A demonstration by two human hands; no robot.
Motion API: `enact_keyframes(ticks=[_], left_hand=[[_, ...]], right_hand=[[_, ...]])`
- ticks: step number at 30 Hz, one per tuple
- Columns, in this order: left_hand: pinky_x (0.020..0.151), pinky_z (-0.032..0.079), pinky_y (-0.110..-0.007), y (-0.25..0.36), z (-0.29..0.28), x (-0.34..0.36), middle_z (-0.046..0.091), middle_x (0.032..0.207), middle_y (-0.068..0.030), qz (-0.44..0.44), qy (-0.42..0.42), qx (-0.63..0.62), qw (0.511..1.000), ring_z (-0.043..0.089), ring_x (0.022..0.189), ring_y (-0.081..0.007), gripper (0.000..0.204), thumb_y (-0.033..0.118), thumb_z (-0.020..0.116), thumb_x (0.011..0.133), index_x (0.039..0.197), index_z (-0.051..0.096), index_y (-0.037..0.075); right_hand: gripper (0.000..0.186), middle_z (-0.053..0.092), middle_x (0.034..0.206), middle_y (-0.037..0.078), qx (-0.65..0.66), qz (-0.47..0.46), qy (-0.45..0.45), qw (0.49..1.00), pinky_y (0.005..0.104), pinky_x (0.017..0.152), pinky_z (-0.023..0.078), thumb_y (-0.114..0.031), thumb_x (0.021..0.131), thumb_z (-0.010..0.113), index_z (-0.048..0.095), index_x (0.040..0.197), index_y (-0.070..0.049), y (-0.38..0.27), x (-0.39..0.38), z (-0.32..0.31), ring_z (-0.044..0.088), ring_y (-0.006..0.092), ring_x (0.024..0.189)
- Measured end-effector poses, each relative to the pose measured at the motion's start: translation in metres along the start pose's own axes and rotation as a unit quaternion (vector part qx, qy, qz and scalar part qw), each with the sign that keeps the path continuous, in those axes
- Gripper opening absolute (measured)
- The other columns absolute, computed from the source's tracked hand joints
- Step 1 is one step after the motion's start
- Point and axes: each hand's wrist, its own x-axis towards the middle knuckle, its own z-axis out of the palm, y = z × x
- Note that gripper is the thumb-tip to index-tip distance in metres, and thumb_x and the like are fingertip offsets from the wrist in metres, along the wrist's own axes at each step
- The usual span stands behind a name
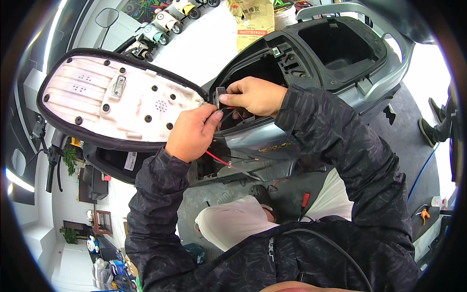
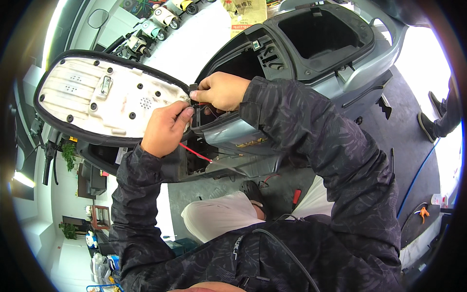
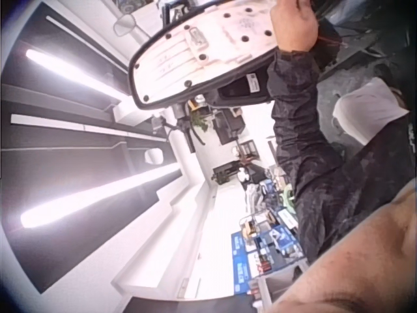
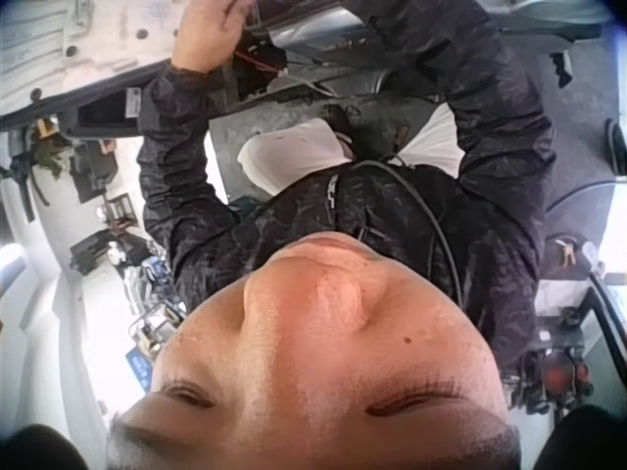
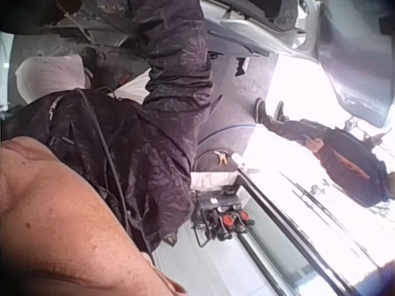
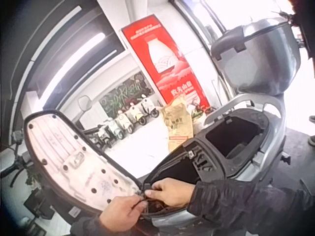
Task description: The person works on the wiring inside the seat compartment of a scooter. They strip and twist red and black wires, then wrap the connections with electrical tape. The person retrieves tape from a nearby shelf and continues securing the wires before placing the taped bundle into the compartment.
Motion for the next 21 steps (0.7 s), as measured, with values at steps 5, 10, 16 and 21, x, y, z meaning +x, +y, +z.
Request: enact_keyframes(ticks=[5, 10, 16, 21], left_hand=[[0.067, 0.051, -0.04, -0.011, 0.0, 0.004, 0.068, 0.078, -0.0193, -0.047, -0.025, -0.052, 0.997, 0.064, 0.068, -0.0313, 0.027, 0.023, 0.065, 0.107, 0.106, 0.071, -0.003], [0.069, 0.051, -0.038, -0.022, 0.001, 0.001, 0.068, 0.078, -0.0158, -0.07, -0.041, -0.078, 0.994, 0.063, 0.071, -0.0237, 0.028, 0.023, 0.063, 0.108, 0.106, 0.071, -0.003], [0.06, 0.041, -0.029, -0.028, 0.0, -0.002, 0.059, 0.072, 0.0006, -0.167, -0.073, -0.265, 0.947, 0.052, 0.064, -0.0101, 0.03, 0.026, 0.062, 0.109, 0.101, 0.073, 0.0], [0.046, 0.025, -0.023, -0.03, -0.012, 0.005, 0.046, 0.065, 0.011, -0.266, -0.104, -0.388, 0.876, 0.034, 0.051, -0.0012, 0.035, 0.037, 0.065, 0.109, 0.09, 0.069, 0.008]], right_hand=[[0.036, 0.07, 0.09, 0.003, 0.046, -0.013, 0.05, 0.998, 0.026, 0.065, 0.053, -0.034, 0.11, 0.063, 0.068, 0.108, 0.001, 0.0, 0.0, -0.001, 0.068, 0.0103, 0.076], [0.038, 0.073, 0.085, 0.007, 0.04, -0.076, 0.055, 0.995, 0.0282, 0.066, 0.055, -0.033, 0.109, 0.064, 0.068, 0.107, 0.005, 0.0, -0.006, 0.004, 0.071, 0.0124, 0.074], [0.035, 0.074, 0.085, 0.008, -0.115, -0.178, -0.005, 0.977, 0.0316, 0.072, 0.055, -0.03, 0.1, 0.077, 0.072, 0.101, 0.004, -0.009, -0.021, 0.007, 0.07, 0.0159, 0.077], [0.023, 0.063, 0.102, 0.009, -0.25, -0.214, -0.087, 0.94, 0.0343, 0.085, 0.053, -0.018, 0.085, 0.086, 0.076, 0.096, 0.0, -0.011, -0.028, 0.01, 0.064, 0.021, 0.094]])
